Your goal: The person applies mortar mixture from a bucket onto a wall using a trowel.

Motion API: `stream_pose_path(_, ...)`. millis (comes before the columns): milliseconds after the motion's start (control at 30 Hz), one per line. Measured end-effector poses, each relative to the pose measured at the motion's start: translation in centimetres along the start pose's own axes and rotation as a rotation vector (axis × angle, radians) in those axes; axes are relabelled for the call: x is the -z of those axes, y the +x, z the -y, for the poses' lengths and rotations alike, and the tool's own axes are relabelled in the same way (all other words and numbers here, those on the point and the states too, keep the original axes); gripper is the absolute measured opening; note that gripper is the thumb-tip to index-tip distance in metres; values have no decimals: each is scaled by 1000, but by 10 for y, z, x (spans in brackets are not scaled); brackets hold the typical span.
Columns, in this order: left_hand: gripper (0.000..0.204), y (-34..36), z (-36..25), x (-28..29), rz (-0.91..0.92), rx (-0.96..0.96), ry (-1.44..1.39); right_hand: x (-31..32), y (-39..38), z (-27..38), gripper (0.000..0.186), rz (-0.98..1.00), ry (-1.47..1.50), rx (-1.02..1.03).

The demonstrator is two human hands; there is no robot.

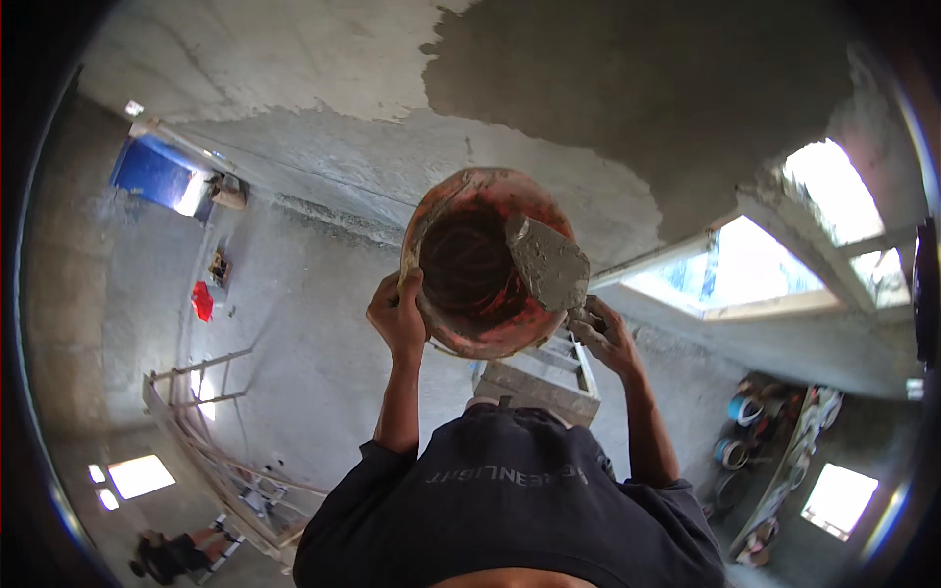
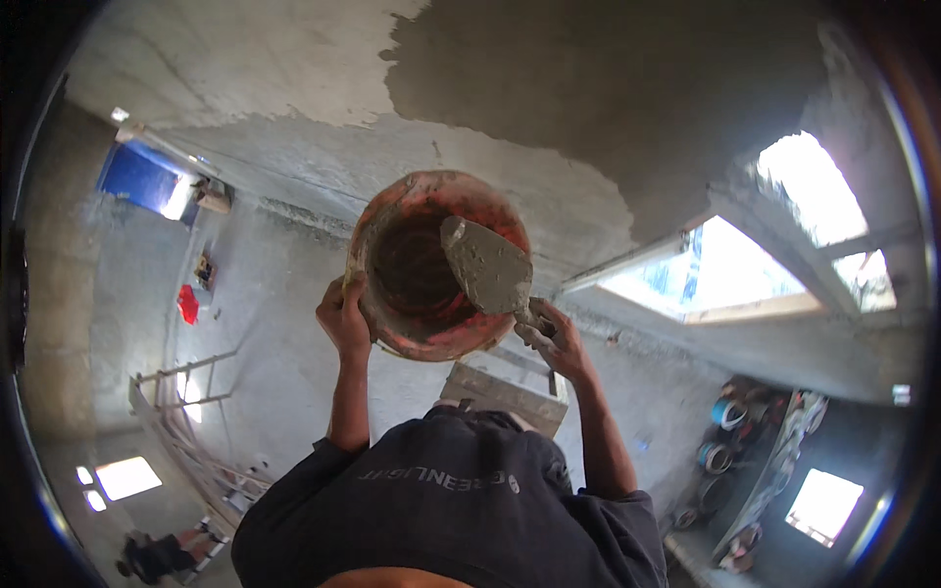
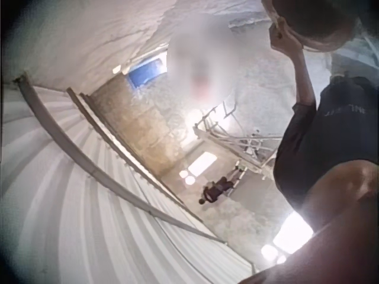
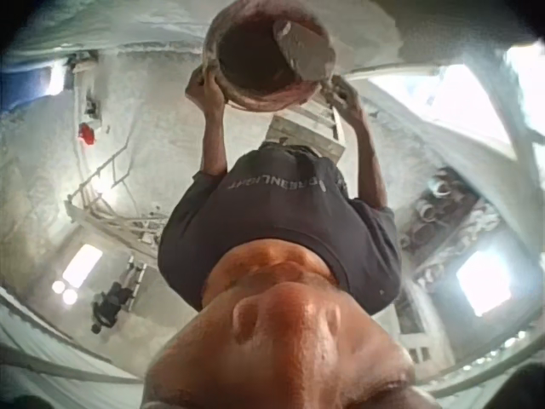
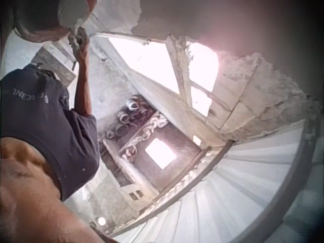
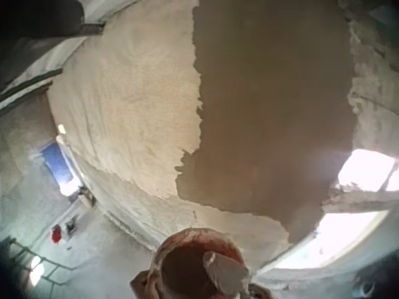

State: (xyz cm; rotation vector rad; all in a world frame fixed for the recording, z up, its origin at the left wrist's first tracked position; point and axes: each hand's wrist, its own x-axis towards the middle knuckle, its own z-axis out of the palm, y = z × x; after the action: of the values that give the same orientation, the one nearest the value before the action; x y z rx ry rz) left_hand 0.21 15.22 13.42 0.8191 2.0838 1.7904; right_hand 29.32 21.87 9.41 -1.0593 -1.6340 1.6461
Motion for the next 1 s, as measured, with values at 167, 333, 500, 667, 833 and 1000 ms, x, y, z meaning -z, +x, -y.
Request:
stream_pose_path(167,23,-9,33,17,-131,11,45,-4,89,-22,39,-111,-337,169)
stream_pose_path(333,22,-43,62,42,-218,67,142,-15,197,10,32,-68,-423,275)
stream_pose_path(500,21,-78,83,70,-290,62,205,2,340,-1,39,-101,-517,713)
stream_pose_path(667,20,-111,91,91,-425,228,303,-10,410,40,46,-222,-896,685)
stream_pose_path(833,22,-123,94,95,-503,286,263,-8,430,84,42,-91,-706,287)
stream_pose_path(1000,25,-121,99,99,-488,262,243,23,416,103,39,-71,-765,265)
